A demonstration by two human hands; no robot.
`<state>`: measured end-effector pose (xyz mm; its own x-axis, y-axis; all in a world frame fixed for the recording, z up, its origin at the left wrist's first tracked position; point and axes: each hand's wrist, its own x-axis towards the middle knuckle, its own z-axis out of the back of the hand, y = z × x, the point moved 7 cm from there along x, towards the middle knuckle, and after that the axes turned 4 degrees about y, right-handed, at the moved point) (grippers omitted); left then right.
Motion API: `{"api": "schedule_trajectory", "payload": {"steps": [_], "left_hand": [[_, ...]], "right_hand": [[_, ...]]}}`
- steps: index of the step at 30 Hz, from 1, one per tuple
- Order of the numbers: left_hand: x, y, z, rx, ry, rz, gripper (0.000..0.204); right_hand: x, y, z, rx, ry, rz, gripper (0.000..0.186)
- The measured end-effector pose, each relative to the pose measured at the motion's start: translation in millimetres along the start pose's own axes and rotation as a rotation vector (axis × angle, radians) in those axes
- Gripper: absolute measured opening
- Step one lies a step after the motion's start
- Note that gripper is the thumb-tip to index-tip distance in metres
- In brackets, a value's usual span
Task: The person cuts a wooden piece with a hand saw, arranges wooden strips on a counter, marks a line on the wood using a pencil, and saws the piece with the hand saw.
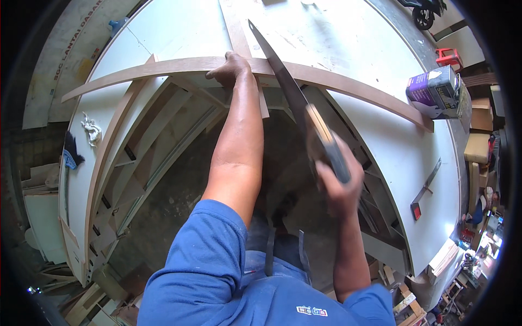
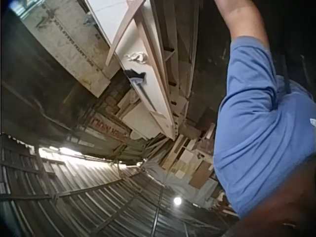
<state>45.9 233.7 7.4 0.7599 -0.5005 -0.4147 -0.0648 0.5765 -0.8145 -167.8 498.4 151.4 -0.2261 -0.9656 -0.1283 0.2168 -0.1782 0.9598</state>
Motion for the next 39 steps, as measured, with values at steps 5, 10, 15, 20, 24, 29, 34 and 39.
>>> {"api": "schedule_trajectory", "payload": {"steps": [5, 10, 15, 20, 24, 29, 34, 39], "left_hand": [[-23, 1, -10, 0.004, 0.039, 0.035, 0.058], [15, 1, 6, 0.011, -0.037, -0.004, 0.057], [3, -2, 0, 0.017, -0.028, -0.019, 0.057], [-17, 6, -16, 0.081, 0.018, 0.016, 0.056], [-1, 7, 0, 0.003, -0.038, 0.022, 0.059], [1, -3, -2, 0.037, -0.035, 0.006, 0.059], [2, 0, 1, 0.028, -0.024, -0.004, 0.058], [-16, 3, -12, -0.016, 0.011, 0.01, 0.059]], "right_hand": [[50, -14, -10, 0.021, -0.053, 0.066, 0.052], [-72, 2, 18, -0.039, 0.024, -0.038, 0.061], [-58, 4, 25, -0.065, 0.012, 0.044, 0.061], [58, -21, -9, 0.051, -0.04, 0.058, 0.055], [24, -21, -11, 0.027, -0.014, 0.031, 0.055], [-100, -3, 35, -0.005, -0.02, -0.078, 0.062], [-2, -17, -4, -0.016, -0.001, 0.076, 0.056], [54, -22, -16, -0.016, -0.052, 0.132, 0.054]]}}
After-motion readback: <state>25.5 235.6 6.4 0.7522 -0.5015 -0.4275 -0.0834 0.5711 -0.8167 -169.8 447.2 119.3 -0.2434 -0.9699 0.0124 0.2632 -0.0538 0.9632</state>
